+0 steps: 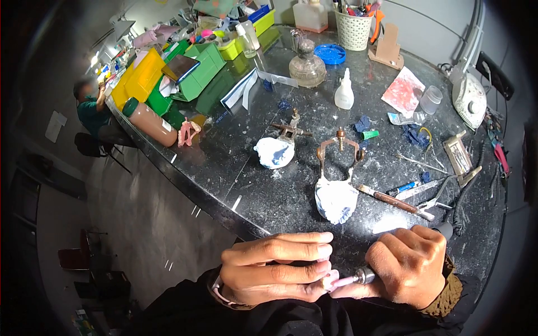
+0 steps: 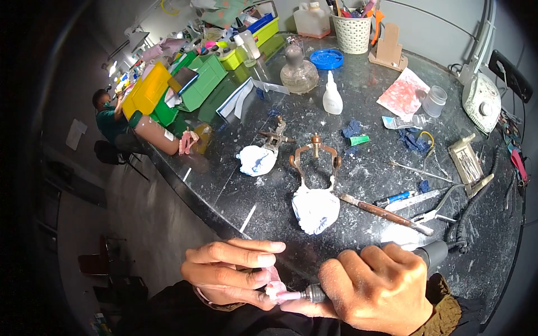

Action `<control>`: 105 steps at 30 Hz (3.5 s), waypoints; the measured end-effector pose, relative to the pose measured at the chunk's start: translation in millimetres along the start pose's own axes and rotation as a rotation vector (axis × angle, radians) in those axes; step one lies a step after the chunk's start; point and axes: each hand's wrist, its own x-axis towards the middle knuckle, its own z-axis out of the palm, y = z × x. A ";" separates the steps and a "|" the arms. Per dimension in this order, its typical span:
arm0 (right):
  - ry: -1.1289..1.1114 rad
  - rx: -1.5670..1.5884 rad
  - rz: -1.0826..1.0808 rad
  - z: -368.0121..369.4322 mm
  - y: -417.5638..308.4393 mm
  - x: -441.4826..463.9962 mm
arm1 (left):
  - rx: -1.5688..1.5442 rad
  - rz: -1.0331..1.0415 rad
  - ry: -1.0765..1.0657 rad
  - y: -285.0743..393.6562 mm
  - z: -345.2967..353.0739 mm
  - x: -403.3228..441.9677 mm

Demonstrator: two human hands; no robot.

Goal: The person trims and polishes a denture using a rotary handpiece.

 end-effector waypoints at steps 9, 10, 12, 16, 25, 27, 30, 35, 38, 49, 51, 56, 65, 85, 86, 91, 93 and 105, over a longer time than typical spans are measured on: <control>0.016 0.000 -0.034 -1.3 0.2 0.7 | 0.004 -0.012 0.029 2.4 1.8 -2.1; -0.001 -0.010 -0.047 -2.4 -0.1 0.9 | 0.010 -0.034 0.013 4.3 0.7 -1.0; -0.027 -0.029 -0.097 -7.7 -0.3 3.3 | 0.023 -0.082 -0.022 7.7 -1.4 -0.1; -0.032 -0.060 -0.106 -9.0 0.3 2.5 | 0.024 -0.084 -0.021 9.0 0.9 -1.5; 0.012 -0.135 -0.175 -5.3 -0.5 2.9 | 0.060 -0.074 -0.065 5.7 -1.1 -2.3; 0.023 -0.130 -0.177 -5.2 -0.3 2.9 | 0.058 -0.098 -0.071 7.6 0.0 -1.7; -0.003 -0.088 -0.140 -5.9 -0.7 3.8 | 0.050 -0.123 -0.103 10.6 -2.7 1.9; 0.010 -0.095 -0.169 -4.6 0.0 2.7 | 0.056 -0.092 -0.064 6.6 1.2 -3.0; 0.046 -0.123 -0.219 -4.5 1.2 2.4 | 0.042 -0.102 -0.058 8.8 1.1 -1.9; 0.110 -0.139 -0.254 1.2 3.3 -1.1 | 0.076 -0.122 0.028 11.0 5.6 -6.1; 0.074 -0.085 -0.180 -4.0 0.3 0.9 | 0.070 -0.124 0.013 12.8 3.2 -4.6; 0.034 -0.096 -0.206 -3.7 1.7 0.0 | 0.031 -0.067 0.023 8.4 3.3 -7.8; 0.057 -0.029 -0.205 -2.1 3.2 -0.7 | -0.020 -0.029 0.067 8.0 6.9 -9.3; 0.106 0.039 -0.244 4.7 11.6 -5.7 | -0.182 -0.004 0.273 -1.0 31.2 -30.5; 0.116 0.041 -0.249 4.8 11.5 -5.8 | -0.183 -0.001 0.262 0.2 30.1 -26.2; 0.089 0.029 -0.224 5.0 10.4 -6.8 | -0.044 0.025 0.154 8.5 13.6 -6.8; 0.082 0.008 -0.210 0.4 9.4 -4.5 | -0.037 0.007 0.141 11.0 11.6 -5.7; 0.044 -0.031 -0.117 -9.1 8.0 0.3 | 0.010 0.011 0.066 14.4 5.0 -4.5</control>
